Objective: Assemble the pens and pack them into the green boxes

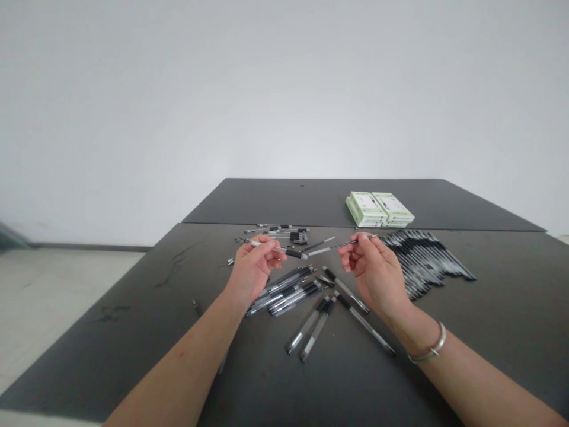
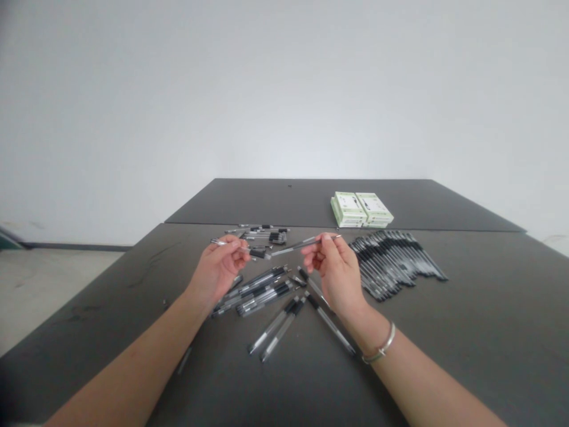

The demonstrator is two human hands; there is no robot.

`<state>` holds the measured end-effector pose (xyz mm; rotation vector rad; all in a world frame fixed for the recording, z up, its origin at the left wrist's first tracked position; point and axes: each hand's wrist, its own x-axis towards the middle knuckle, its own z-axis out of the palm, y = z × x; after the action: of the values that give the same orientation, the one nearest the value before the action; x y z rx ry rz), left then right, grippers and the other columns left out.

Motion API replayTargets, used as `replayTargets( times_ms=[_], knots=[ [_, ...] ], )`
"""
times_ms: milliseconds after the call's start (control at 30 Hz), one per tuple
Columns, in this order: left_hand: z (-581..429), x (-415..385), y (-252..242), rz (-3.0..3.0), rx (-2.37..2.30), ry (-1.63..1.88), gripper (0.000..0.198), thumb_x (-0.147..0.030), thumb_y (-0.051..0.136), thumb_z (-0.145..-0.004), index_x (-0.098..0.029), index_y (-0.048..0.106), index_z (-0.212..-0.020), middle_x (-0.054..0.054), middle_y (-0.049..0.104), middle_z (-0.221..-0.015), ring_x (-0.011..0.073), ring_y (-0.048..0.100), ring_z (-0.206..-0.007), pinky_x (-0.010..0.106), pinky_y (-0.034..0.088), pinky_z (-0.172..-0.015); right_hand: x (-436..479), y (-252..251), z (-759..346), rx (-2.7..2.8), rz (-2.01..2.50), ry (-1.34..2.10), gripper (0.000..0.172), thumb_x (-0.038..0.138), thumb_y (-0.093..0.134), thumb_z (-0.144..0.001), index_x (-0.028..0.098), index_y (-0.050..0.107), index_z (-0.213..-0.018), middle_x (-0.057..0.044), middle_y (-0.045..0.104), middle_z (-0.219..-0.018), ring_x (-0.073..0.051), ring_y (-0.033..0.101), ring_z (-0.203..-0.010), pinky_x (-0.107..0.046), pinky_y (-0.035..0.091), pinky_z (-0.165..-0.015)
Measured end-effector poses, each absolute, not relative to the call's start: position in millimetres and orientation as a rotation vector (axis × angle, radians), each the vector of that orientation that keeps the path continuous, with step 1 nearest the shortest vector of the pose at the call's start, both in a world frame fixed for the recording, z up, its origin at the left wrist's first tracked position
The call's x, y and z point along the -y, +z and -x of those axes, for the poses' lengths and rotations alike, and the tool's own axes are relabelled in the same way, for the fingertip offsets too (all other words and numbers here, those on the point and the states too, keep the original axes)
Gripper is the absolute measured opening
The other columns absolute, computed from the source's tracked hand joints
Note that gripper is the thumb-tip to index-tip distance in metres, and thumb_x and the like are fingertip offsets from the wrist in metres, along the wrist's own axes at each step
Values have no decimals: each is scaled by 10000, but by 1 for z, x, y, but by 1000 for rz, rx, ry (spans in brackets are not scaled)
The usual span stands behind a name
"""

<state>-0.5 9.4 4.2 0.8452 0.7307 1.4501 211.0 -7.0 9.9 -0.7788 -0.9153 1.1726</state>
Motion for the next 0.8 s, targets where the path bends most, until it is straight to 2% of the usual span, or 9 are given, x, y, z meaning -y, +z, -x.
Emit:
replayTargets(
  times_ms=[800],
  knots=[
    [0, -8, 7, -833, -702, 1473, 186, -218, 788, -623, -147, 630, -691, -16, 688, -675, 110, 676, -567, 156, 489, -460, 7, 12, -211, 929, 758, 1196, 193, 376, 639, -837, 205, 550, -838, -25, 705, -697, -117, 595, -550, -223, 448, -484]
  ],
)
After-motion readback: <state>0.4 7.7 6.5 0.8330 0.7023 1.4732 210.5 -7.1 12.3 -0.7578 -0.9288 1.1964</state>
